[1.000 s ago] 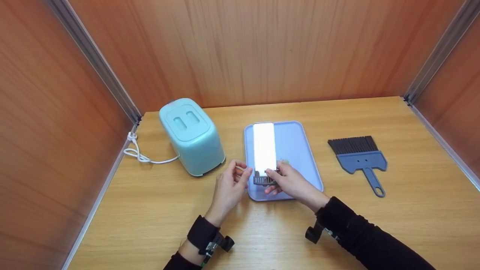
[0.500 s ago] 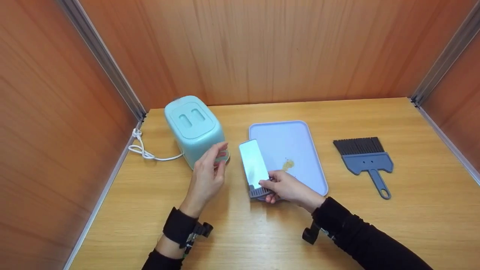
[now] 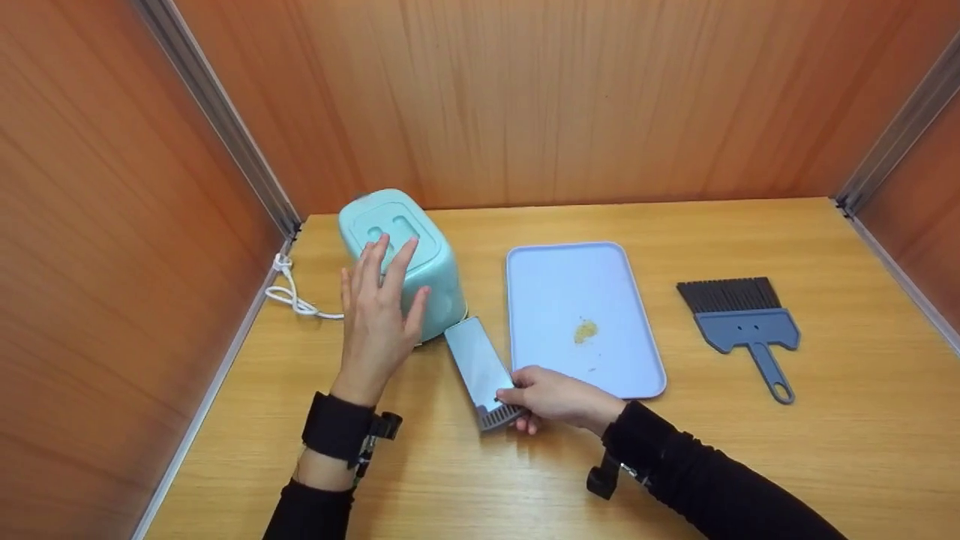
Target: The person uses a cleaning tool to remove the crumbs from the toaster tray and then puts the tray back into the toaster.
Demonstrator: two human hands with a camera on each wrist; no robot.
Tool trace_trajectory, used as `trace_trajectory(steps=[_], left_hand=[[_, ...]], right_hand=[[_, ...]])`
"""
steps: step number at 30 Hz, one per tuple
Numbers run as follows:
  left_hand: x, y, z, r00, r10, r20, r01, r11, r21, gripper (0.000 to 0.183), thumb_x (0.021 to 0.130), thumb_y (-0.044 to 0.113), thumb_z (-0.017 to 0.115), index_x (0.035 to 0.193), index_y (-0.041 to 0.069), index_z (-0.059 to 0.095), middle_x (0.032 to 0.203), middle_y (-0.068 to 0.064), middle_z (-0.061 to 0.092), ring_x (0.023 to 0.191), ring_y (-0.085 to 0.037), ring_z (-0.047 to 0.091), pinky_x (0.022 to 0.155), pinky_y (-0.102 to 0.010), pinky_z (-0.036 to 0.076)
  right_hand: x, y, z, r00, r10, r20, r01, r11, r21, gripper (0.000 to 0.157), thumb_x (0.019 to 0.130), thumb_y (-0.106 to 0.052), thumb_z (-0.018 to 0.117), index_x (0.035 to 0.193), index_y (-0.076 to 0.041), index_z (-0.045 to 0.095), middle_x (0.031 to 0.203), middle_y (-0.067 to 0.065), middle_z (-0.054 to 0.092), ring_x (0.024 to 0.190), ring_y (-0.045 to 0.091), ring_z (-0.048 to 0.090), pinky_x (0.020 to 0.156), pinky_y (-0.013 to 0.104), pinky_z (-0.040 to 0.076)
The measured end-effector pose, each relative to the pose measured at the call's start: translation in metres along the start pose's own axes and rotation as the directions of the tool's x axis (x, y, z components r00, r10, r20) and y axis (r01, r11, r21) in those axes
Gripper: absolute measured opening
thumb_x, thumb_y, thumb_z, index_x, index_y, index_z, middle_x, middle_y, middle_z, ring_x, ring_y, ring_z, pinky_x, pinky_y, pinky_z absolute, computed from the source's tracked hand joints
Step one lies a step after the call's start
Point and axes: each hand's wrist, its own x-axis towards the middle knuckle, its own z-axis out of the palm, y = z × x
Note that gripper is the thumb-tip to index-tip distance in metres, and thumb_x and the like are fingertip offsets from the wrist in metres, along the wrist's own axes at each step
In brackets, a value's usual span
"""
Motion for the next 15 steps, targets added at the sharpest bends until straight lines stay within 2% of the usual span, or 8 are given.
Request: trace_trajectory(steps=[3, 7, 15], left_hand=[[0.001, -0.005, 0.003, 0.997, -0.045, 0.055, 0.043, 0.998, 0.034, 0.064, 0.103, 0.03, 0.074, 0.161, 0.027, 0.048, 0.173, -0.019, 0.035, 0.162, -0.046, 0.027, 0.123, -0.085, 0.014], [0.002, -0.013, 0.008, 0.99, -0.088, 0.11, 0.081, 0.995, 0.062, 0.065, 0.103, 0.033, 0.074, 0.162, 0.028, 0.048, 0.175, -0.018, 0.03, 0.163, -0.048, 0.023, 0.121, -0.087, 0.017], [0.001, -0.022, 0.012, 0.972, -0.156, 0.177, 0.15, 0.988, 0.046, 0.057, 0.106, 0.03, 0.07, 0.159, 0.024, 0.051, 0.175, -0.019, 0.029, 0.164, -0.047, 0.02, 0.128, -0.074, 0.026]], right_hand=[[0.006, 0.0, 0.007, 0.999, 0.027, 0.021, -0.028, 0.998, 0.048, 0.016, 0.111, -0.015, 0.057, 0.113, 0.0, 0.062, 0.081, 0.004, 0.067, 0.058, 0.005, 0.059, 0.051, 0.015, 0.052], [0.015, 0.001, 0.015, 0.997, 0.065, 0.039, -0.068, 0.992, 0.102, 0.015, 0.111, -0.014, 0.056, 0.115, 0.0, 0.061, 0.082, 0.005, 0.067, 0.057, 0.004, 0.057, 0.049, 0.014, 0.051], [0.026, 0.0, 0.021, 0.994, 0.093, 0.053, -0.099, 0.987, 0.127, 0.014, 0.112, -0.015, 0.055, 0.109, -0.002, 0.061, 0.081, 0.004, 0.067, 0.056, 0.003, 0.057, 0.049, 0.014, 0.05]])
